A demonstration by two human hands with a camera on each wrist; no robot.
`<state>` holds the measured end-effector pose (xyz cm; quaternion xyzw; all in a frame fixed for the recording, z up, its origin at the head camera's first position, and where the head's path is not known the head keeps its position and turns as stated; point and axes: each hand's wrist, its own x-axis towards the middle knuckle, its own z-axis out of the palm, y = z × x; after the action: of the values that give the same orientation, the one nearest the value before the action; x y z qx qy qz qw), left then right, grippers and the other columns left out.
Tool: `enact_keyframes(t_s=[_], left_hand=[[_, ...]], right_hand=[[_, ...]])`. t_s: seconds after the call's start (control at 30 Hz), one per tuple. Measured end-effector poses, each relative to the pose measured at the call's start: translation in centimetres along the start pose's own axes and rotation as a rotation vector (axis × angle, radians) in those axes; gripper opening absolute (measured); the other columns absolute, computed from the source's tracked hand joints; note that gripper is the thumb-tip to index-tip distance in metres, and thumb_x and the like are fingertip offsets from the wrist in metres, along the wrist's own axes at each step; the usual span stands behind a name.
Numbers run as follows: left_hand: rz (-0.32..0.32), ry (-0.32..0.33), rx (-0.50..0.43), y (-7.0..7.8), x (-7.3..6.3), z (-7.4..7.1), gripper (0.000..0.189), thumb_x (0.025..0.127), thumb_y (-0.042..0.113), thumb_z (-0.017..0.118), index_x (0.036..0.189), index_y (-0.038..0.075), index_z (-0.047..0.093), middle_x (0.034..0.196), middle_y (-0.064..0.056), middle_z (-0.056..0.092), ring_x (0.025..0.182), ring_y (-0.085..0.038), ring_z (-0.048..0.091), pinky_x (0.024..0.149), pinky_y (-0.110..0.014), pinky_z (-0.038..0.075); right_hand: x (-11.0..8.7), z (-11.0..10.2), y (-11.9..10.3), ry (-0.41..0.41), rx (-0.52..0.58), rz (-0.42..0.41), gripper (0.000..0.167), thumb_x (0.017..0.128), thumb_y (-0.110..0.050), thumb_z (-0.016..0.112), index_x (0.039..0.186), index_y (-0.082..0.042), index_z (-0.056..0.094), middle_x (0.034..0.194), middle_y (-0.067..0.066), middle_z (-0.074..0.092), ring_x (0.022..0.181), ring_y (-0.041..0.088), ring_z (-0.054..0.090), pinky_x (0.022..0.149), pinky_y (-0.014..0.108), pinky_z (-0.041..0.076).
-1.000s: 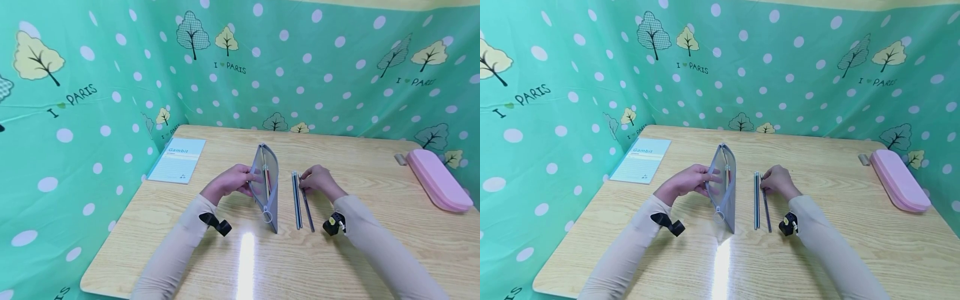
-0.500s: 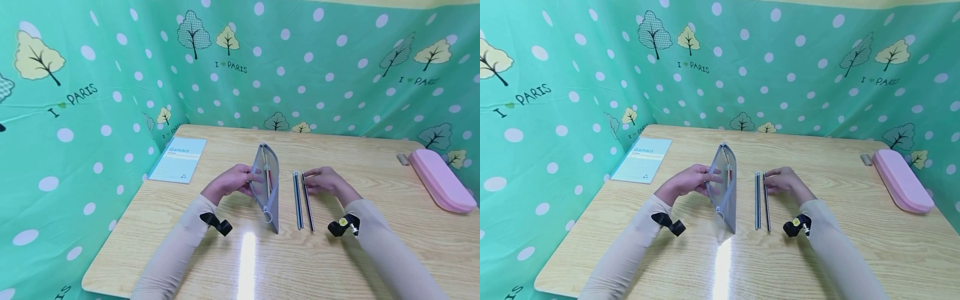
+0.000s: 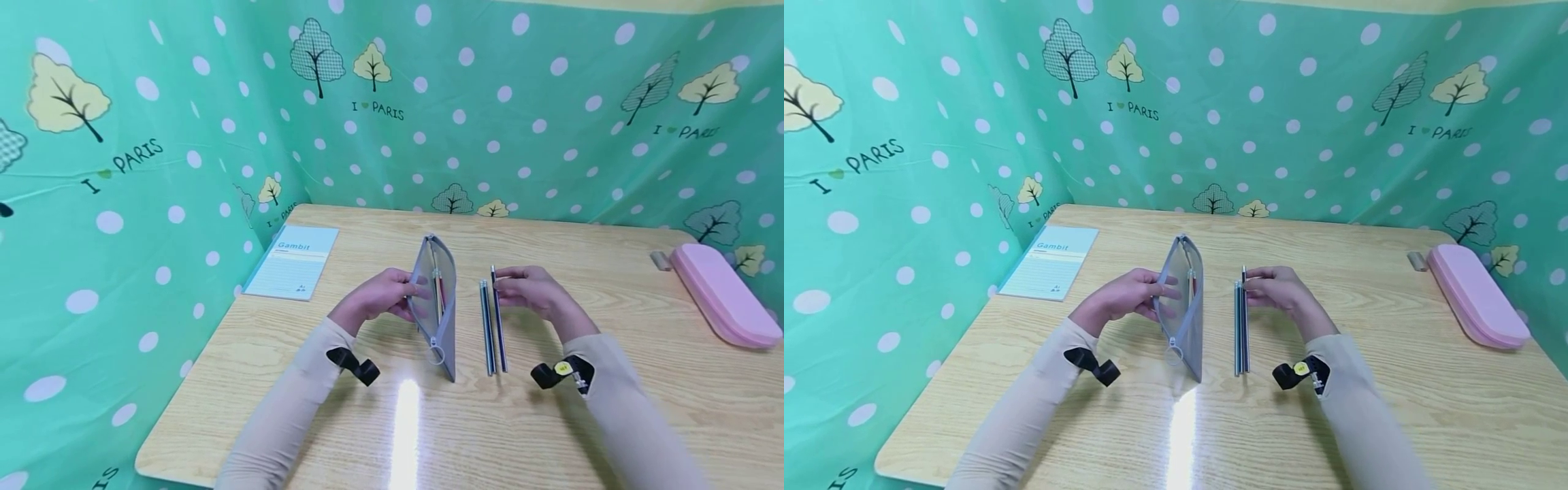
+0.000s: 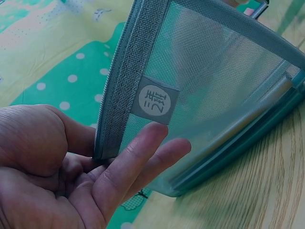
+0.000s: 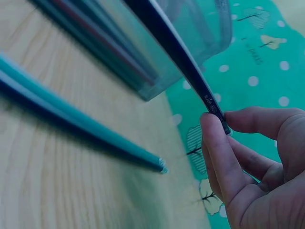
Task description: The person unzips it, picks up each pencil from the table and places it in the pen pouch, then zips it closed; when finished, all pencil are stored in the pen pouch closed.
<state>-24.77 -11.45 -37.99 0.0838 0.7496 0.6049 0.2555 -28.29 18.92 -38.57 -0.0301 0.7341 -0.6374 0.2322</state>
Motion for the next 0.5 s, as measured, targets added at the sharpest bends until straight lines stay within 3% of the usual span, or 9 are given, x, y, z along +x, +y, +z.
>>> enact_keyframes(t_s=[0.17,0.5], left_hand=[[0.002,-0.008,-0.011,0.09,0.08,0.08,0.042,0.103,0.008,0.057,0.140,-0.011,0.056,0.133,-0.031,0.063,0.076,-0.018,0.073,0.067,-0.026,0.065],[-0.006,-0.003,-0.011,0.02,-0.02,-0.15,0.040,0.104,0.008,0.055,0.140,-0.010,0.057,0.136,-0.030,0.062,0.080,-0.019,0.074,0.069,-0.028,0.065]], right_hand=[[-0.47,-0.13,-0.36,0.007,0.009,-0.039,0.056,0.101,0.001,0.056,0.148,0.020,0.032,0.098,0.001,0.064,0.083,0.008,0.067,0.081,0.021,0.063],[-0.71,0.02,-0.17,0.021,0.018,-0.084,0.054,0.101,-0.001,0.057,0.146,0.019,0.036,0.097,-0.002,0.067,0.083,0.007,0.069,0.081,0.023,0.063]])
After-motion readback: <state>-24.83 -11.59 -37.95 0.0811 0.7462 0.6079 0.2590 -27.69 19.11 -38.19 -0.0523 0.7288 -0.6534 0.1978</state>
